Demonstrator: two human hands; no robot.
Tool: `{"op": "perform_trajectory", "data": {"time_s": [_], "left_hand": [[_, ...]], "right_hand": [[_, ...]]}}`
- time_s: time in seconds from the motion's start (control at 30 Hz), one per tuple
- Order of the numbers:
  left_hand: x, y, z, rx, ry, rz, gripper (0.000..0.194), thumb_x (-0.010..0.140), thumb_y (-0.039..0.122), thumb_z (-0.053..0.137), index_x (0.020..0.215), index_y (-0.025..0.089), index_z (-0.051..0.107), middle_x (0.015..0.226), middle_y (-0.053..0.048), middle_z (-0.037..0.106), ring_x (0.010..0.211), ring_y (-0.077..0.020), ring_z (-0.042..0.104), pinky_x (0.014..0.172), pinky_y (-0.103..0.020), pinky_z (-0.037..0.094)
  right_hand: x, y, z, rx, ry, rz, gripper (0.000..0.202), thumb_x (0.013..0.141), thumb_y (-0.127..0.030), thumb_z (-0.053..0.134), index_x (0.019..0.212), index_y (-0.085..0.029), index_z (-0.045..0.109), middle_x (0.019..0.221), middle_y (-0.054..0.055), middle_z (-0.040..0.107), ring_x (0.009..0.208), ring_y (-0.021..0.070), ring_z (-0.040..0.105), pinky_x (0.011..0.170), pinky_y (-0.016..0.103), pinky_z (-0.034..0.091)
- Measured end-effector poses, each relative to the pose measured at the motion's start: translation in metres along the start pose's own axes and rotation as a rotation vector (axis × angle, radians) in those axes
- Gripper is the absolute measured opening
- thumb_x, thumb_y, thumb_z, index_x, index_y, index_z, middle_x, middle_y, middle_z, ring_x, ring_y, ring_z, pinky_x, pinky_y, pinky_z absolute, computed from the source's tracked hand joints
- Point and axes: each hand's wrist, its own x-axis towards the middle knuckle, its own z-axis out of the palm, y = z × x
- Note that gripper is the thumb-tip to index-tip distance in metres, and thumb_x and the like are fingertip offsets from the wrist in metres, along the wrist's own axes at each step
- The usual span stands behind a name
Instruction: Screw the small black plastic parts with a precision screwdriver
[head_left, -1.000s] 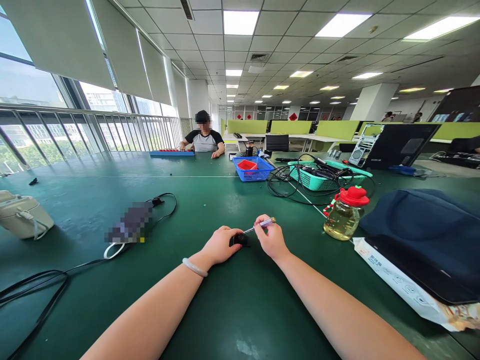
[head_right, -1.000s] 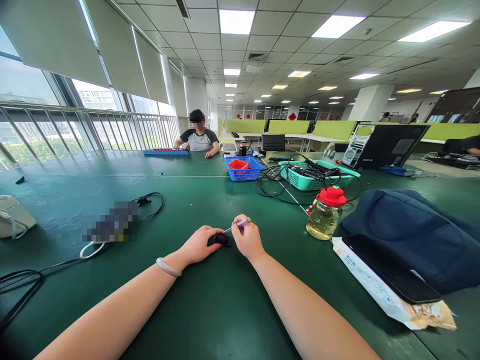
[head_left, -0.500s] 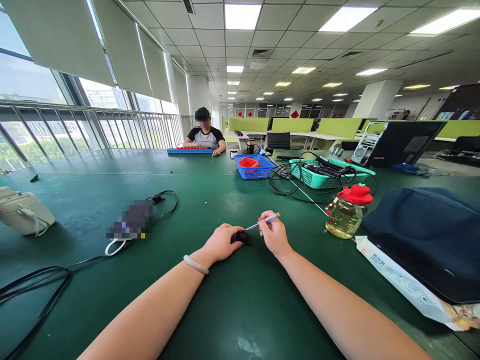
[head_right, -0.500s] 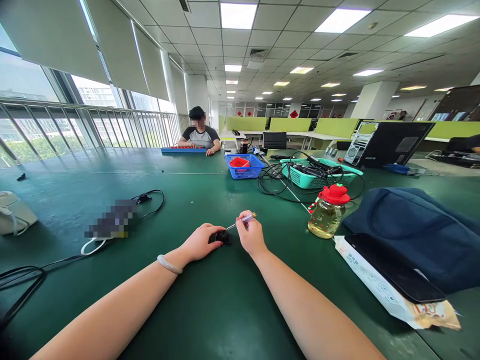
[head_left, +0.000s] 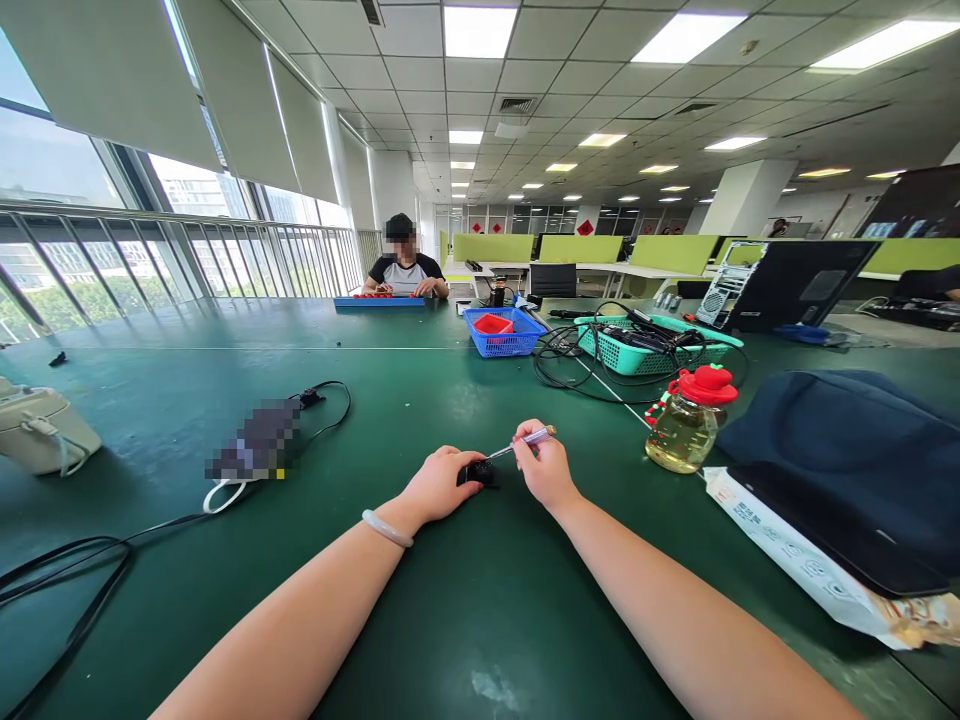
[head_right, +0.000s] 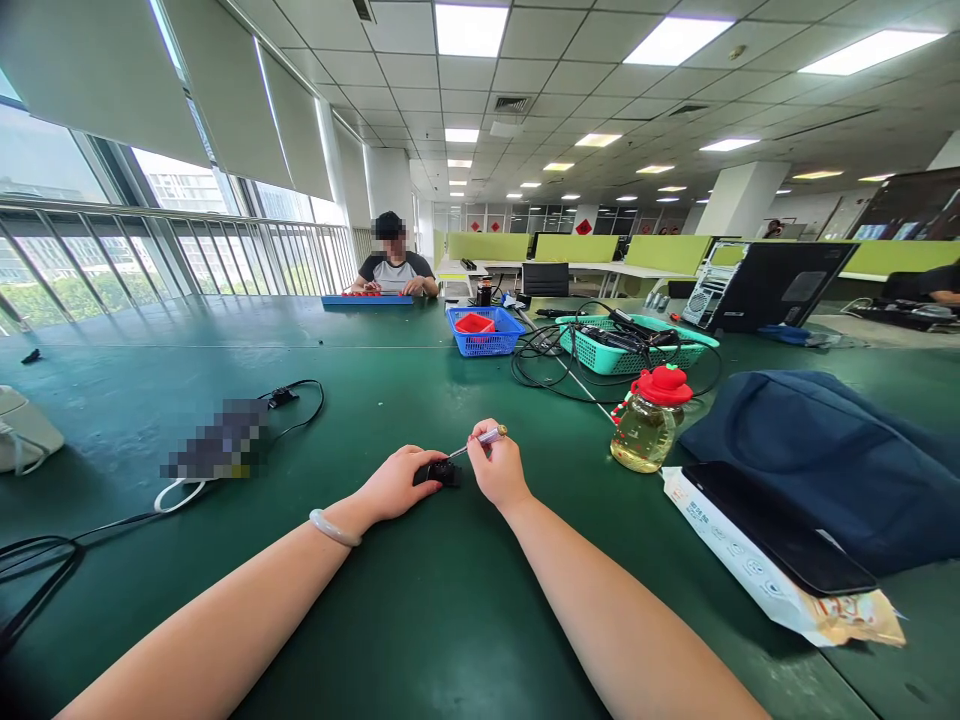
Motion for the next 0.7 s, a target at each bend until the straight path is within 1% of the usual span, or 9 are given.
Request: {"op": "perform_trajectory", "data": {"time_s": [0.2,0.7], "left_hand": [[-0.0010,0.0023,-0.0018,-0.003,-0.006,-0.001,0.045,0.085,0.033,0.064,0.130,0.028,0.062,0.117,-0.007,0.069,0.117,-0.0271,0.057,0.103,-0.042,0.046],[-0.0018,0.0044,-0.0025,0.002,-0.008,-0.010,0.045,0.085,0.033,0.064,0.130,0.029,0.062,0.116,-0.006,0.069,0.118,-0.0266,0.056,0.105,-0.042,0.045]], "right_hand": [[0.0011,0.0018,-0.0009,0.012,0.010,0.058,0.016,0.081,-0.040,0.050,0.076,-0.025,0.048,0.056,-0.004,0.049,0.051,0.0154,0.049,0.053,0.028,0.039],[0.0007,-0.0007,-0.0012,-0.035,0.007,0.033,0.016,0.082,-0.040,0.049,0.076,-0.025,0.048,0.056,-0.004,0.050,0.050,0.0155,0.048,0.054,0.029,0.038]]}}
